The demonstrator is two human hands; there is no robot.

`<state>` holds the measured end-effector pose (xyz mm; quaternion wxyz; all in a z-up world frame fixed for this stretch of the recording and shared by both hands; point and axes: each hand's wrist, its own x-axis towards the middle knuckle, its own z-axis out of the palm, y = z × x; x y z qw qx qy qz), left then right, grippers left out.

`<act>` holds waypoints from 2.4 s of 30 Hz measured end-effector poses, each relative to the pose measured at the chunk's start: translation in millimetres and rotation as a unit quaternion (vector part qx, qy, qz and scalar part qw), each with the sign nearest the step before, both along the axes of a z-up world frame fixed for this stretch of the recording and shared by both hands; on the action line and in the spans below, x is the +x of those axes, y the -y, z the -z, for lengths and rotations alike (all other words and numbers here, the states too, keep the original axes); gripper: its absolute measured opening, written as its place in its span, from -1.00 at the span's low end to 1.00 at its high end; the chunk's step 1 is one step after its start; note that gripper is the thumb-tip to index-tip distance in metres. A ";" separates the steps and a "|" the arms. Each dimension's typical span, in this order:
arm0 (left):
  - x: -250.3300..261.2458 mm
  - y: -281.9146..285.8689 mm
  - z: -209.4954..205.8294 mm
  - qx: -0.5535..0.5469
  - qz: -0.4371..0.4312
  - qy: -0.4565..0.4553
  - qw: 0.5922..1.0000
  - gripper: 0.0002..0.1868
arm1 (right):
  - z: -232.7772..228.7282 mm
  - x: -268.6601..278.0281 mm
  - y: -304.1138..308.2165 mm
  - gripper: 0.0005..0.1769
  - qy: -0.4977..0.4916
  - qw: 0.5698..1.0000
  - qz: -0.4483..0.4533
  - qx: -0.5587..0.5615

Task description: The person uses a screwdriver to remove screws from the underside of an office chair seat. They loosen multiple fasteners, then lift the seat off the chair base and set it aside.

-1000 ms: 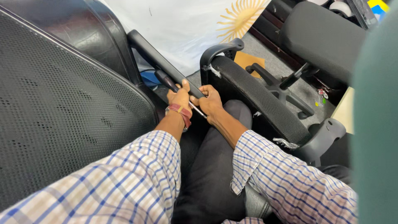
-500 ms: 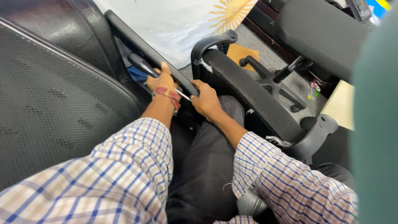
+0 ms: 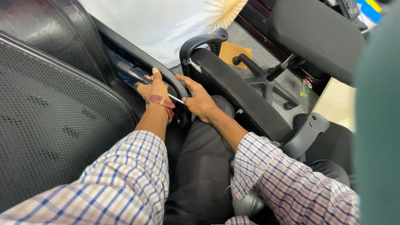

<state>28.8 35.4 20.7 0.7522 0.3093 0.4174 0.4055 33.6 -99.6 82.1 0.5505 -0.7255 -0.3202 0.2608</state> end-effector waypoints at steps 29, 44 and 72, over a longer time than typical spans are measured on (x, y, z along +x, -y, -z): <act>58.3 141.0 -86.5 0.171 0.169 -0.156 0.958 -0.55 | -79.1 39.6 162.1 -0.34 0.165 0.958 0.232 -0.026; 105.7 198.5 -118.4 0.183 0.258 -0.156 0.936 -0.45 | -90.2 62.0 277.5 -0.06 0.387 0.832 0.245 -0.314; 107.1 202.9 -114.7 0.171 0.311 -0.198 0.914 -0.25 | -18.4 16.2 312.3 0.56 0.145 0.810 0.562 -0.084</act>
